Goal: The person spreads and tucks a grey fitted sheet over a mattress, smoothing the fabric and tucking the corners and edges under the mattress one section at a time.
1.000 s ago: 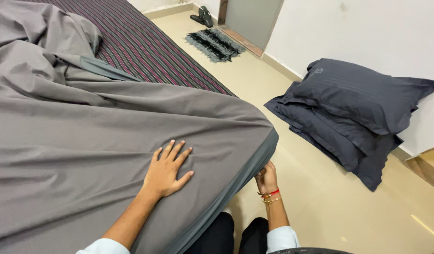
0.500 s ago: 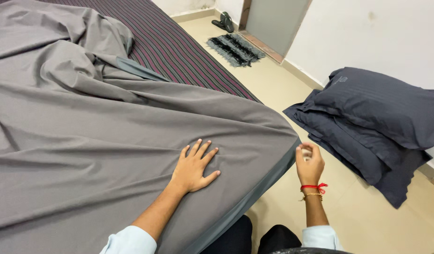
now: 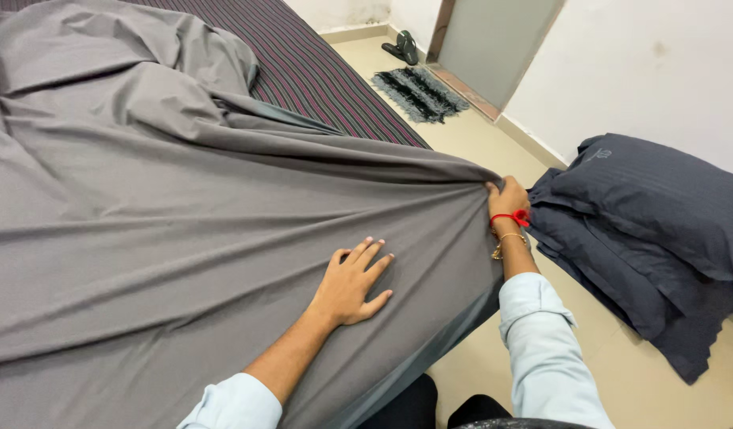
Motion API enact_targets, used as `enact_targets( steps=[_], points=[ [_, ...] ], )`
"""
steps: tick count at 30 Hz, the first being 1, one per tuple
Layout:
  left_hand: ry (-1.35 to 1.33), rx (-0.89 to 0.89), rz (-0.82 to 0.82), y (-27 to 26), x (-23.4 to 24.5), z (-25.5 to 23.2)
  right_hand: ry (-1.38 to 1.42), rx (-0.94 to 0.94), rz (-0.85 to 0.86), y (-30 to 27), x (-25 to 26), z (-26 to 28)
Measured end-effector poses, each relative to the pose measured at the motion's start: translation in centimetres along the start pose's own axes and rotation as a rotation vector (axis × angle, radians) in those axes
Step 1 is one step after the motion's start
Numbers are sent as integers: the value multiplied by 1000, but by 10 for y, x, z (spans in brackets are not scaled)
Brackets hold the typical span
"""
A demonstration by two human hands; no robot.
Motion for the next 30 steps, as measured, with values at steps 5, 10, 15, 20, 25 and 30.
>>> enact_targets(
  steps=[5, 10, 15, 20, 25, 30],
  points=[
    [65, -4, -67, 1, 1, 2, -80, -25, 72, -7, -11, 6],
    [7, 44, -51, 2, 0, 6, -180, 313, 316, -87, 27, 86],
    [-11, 76, -3, 3, -3, 10, -339, 352, 660, -151, 59, 93],
    [-9, 81, 45, 4, -5, 12, 145, 57, 567, -109, 81, 30],
    [44, 78, 77, 5, -10, 8, 118, 68, 519, -108, 71, 10],
    [76, 41, 40, 4, -15, 9, 133, 88, 493, -107, 70, 7]
  ],
)
Point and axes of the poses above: each hand's wrist, its own y-axis towards the middle knuckle, its own x-axis out of the back of the hand, z = x × y, the point moved 10 cm from there along y, towards the middle knuckle
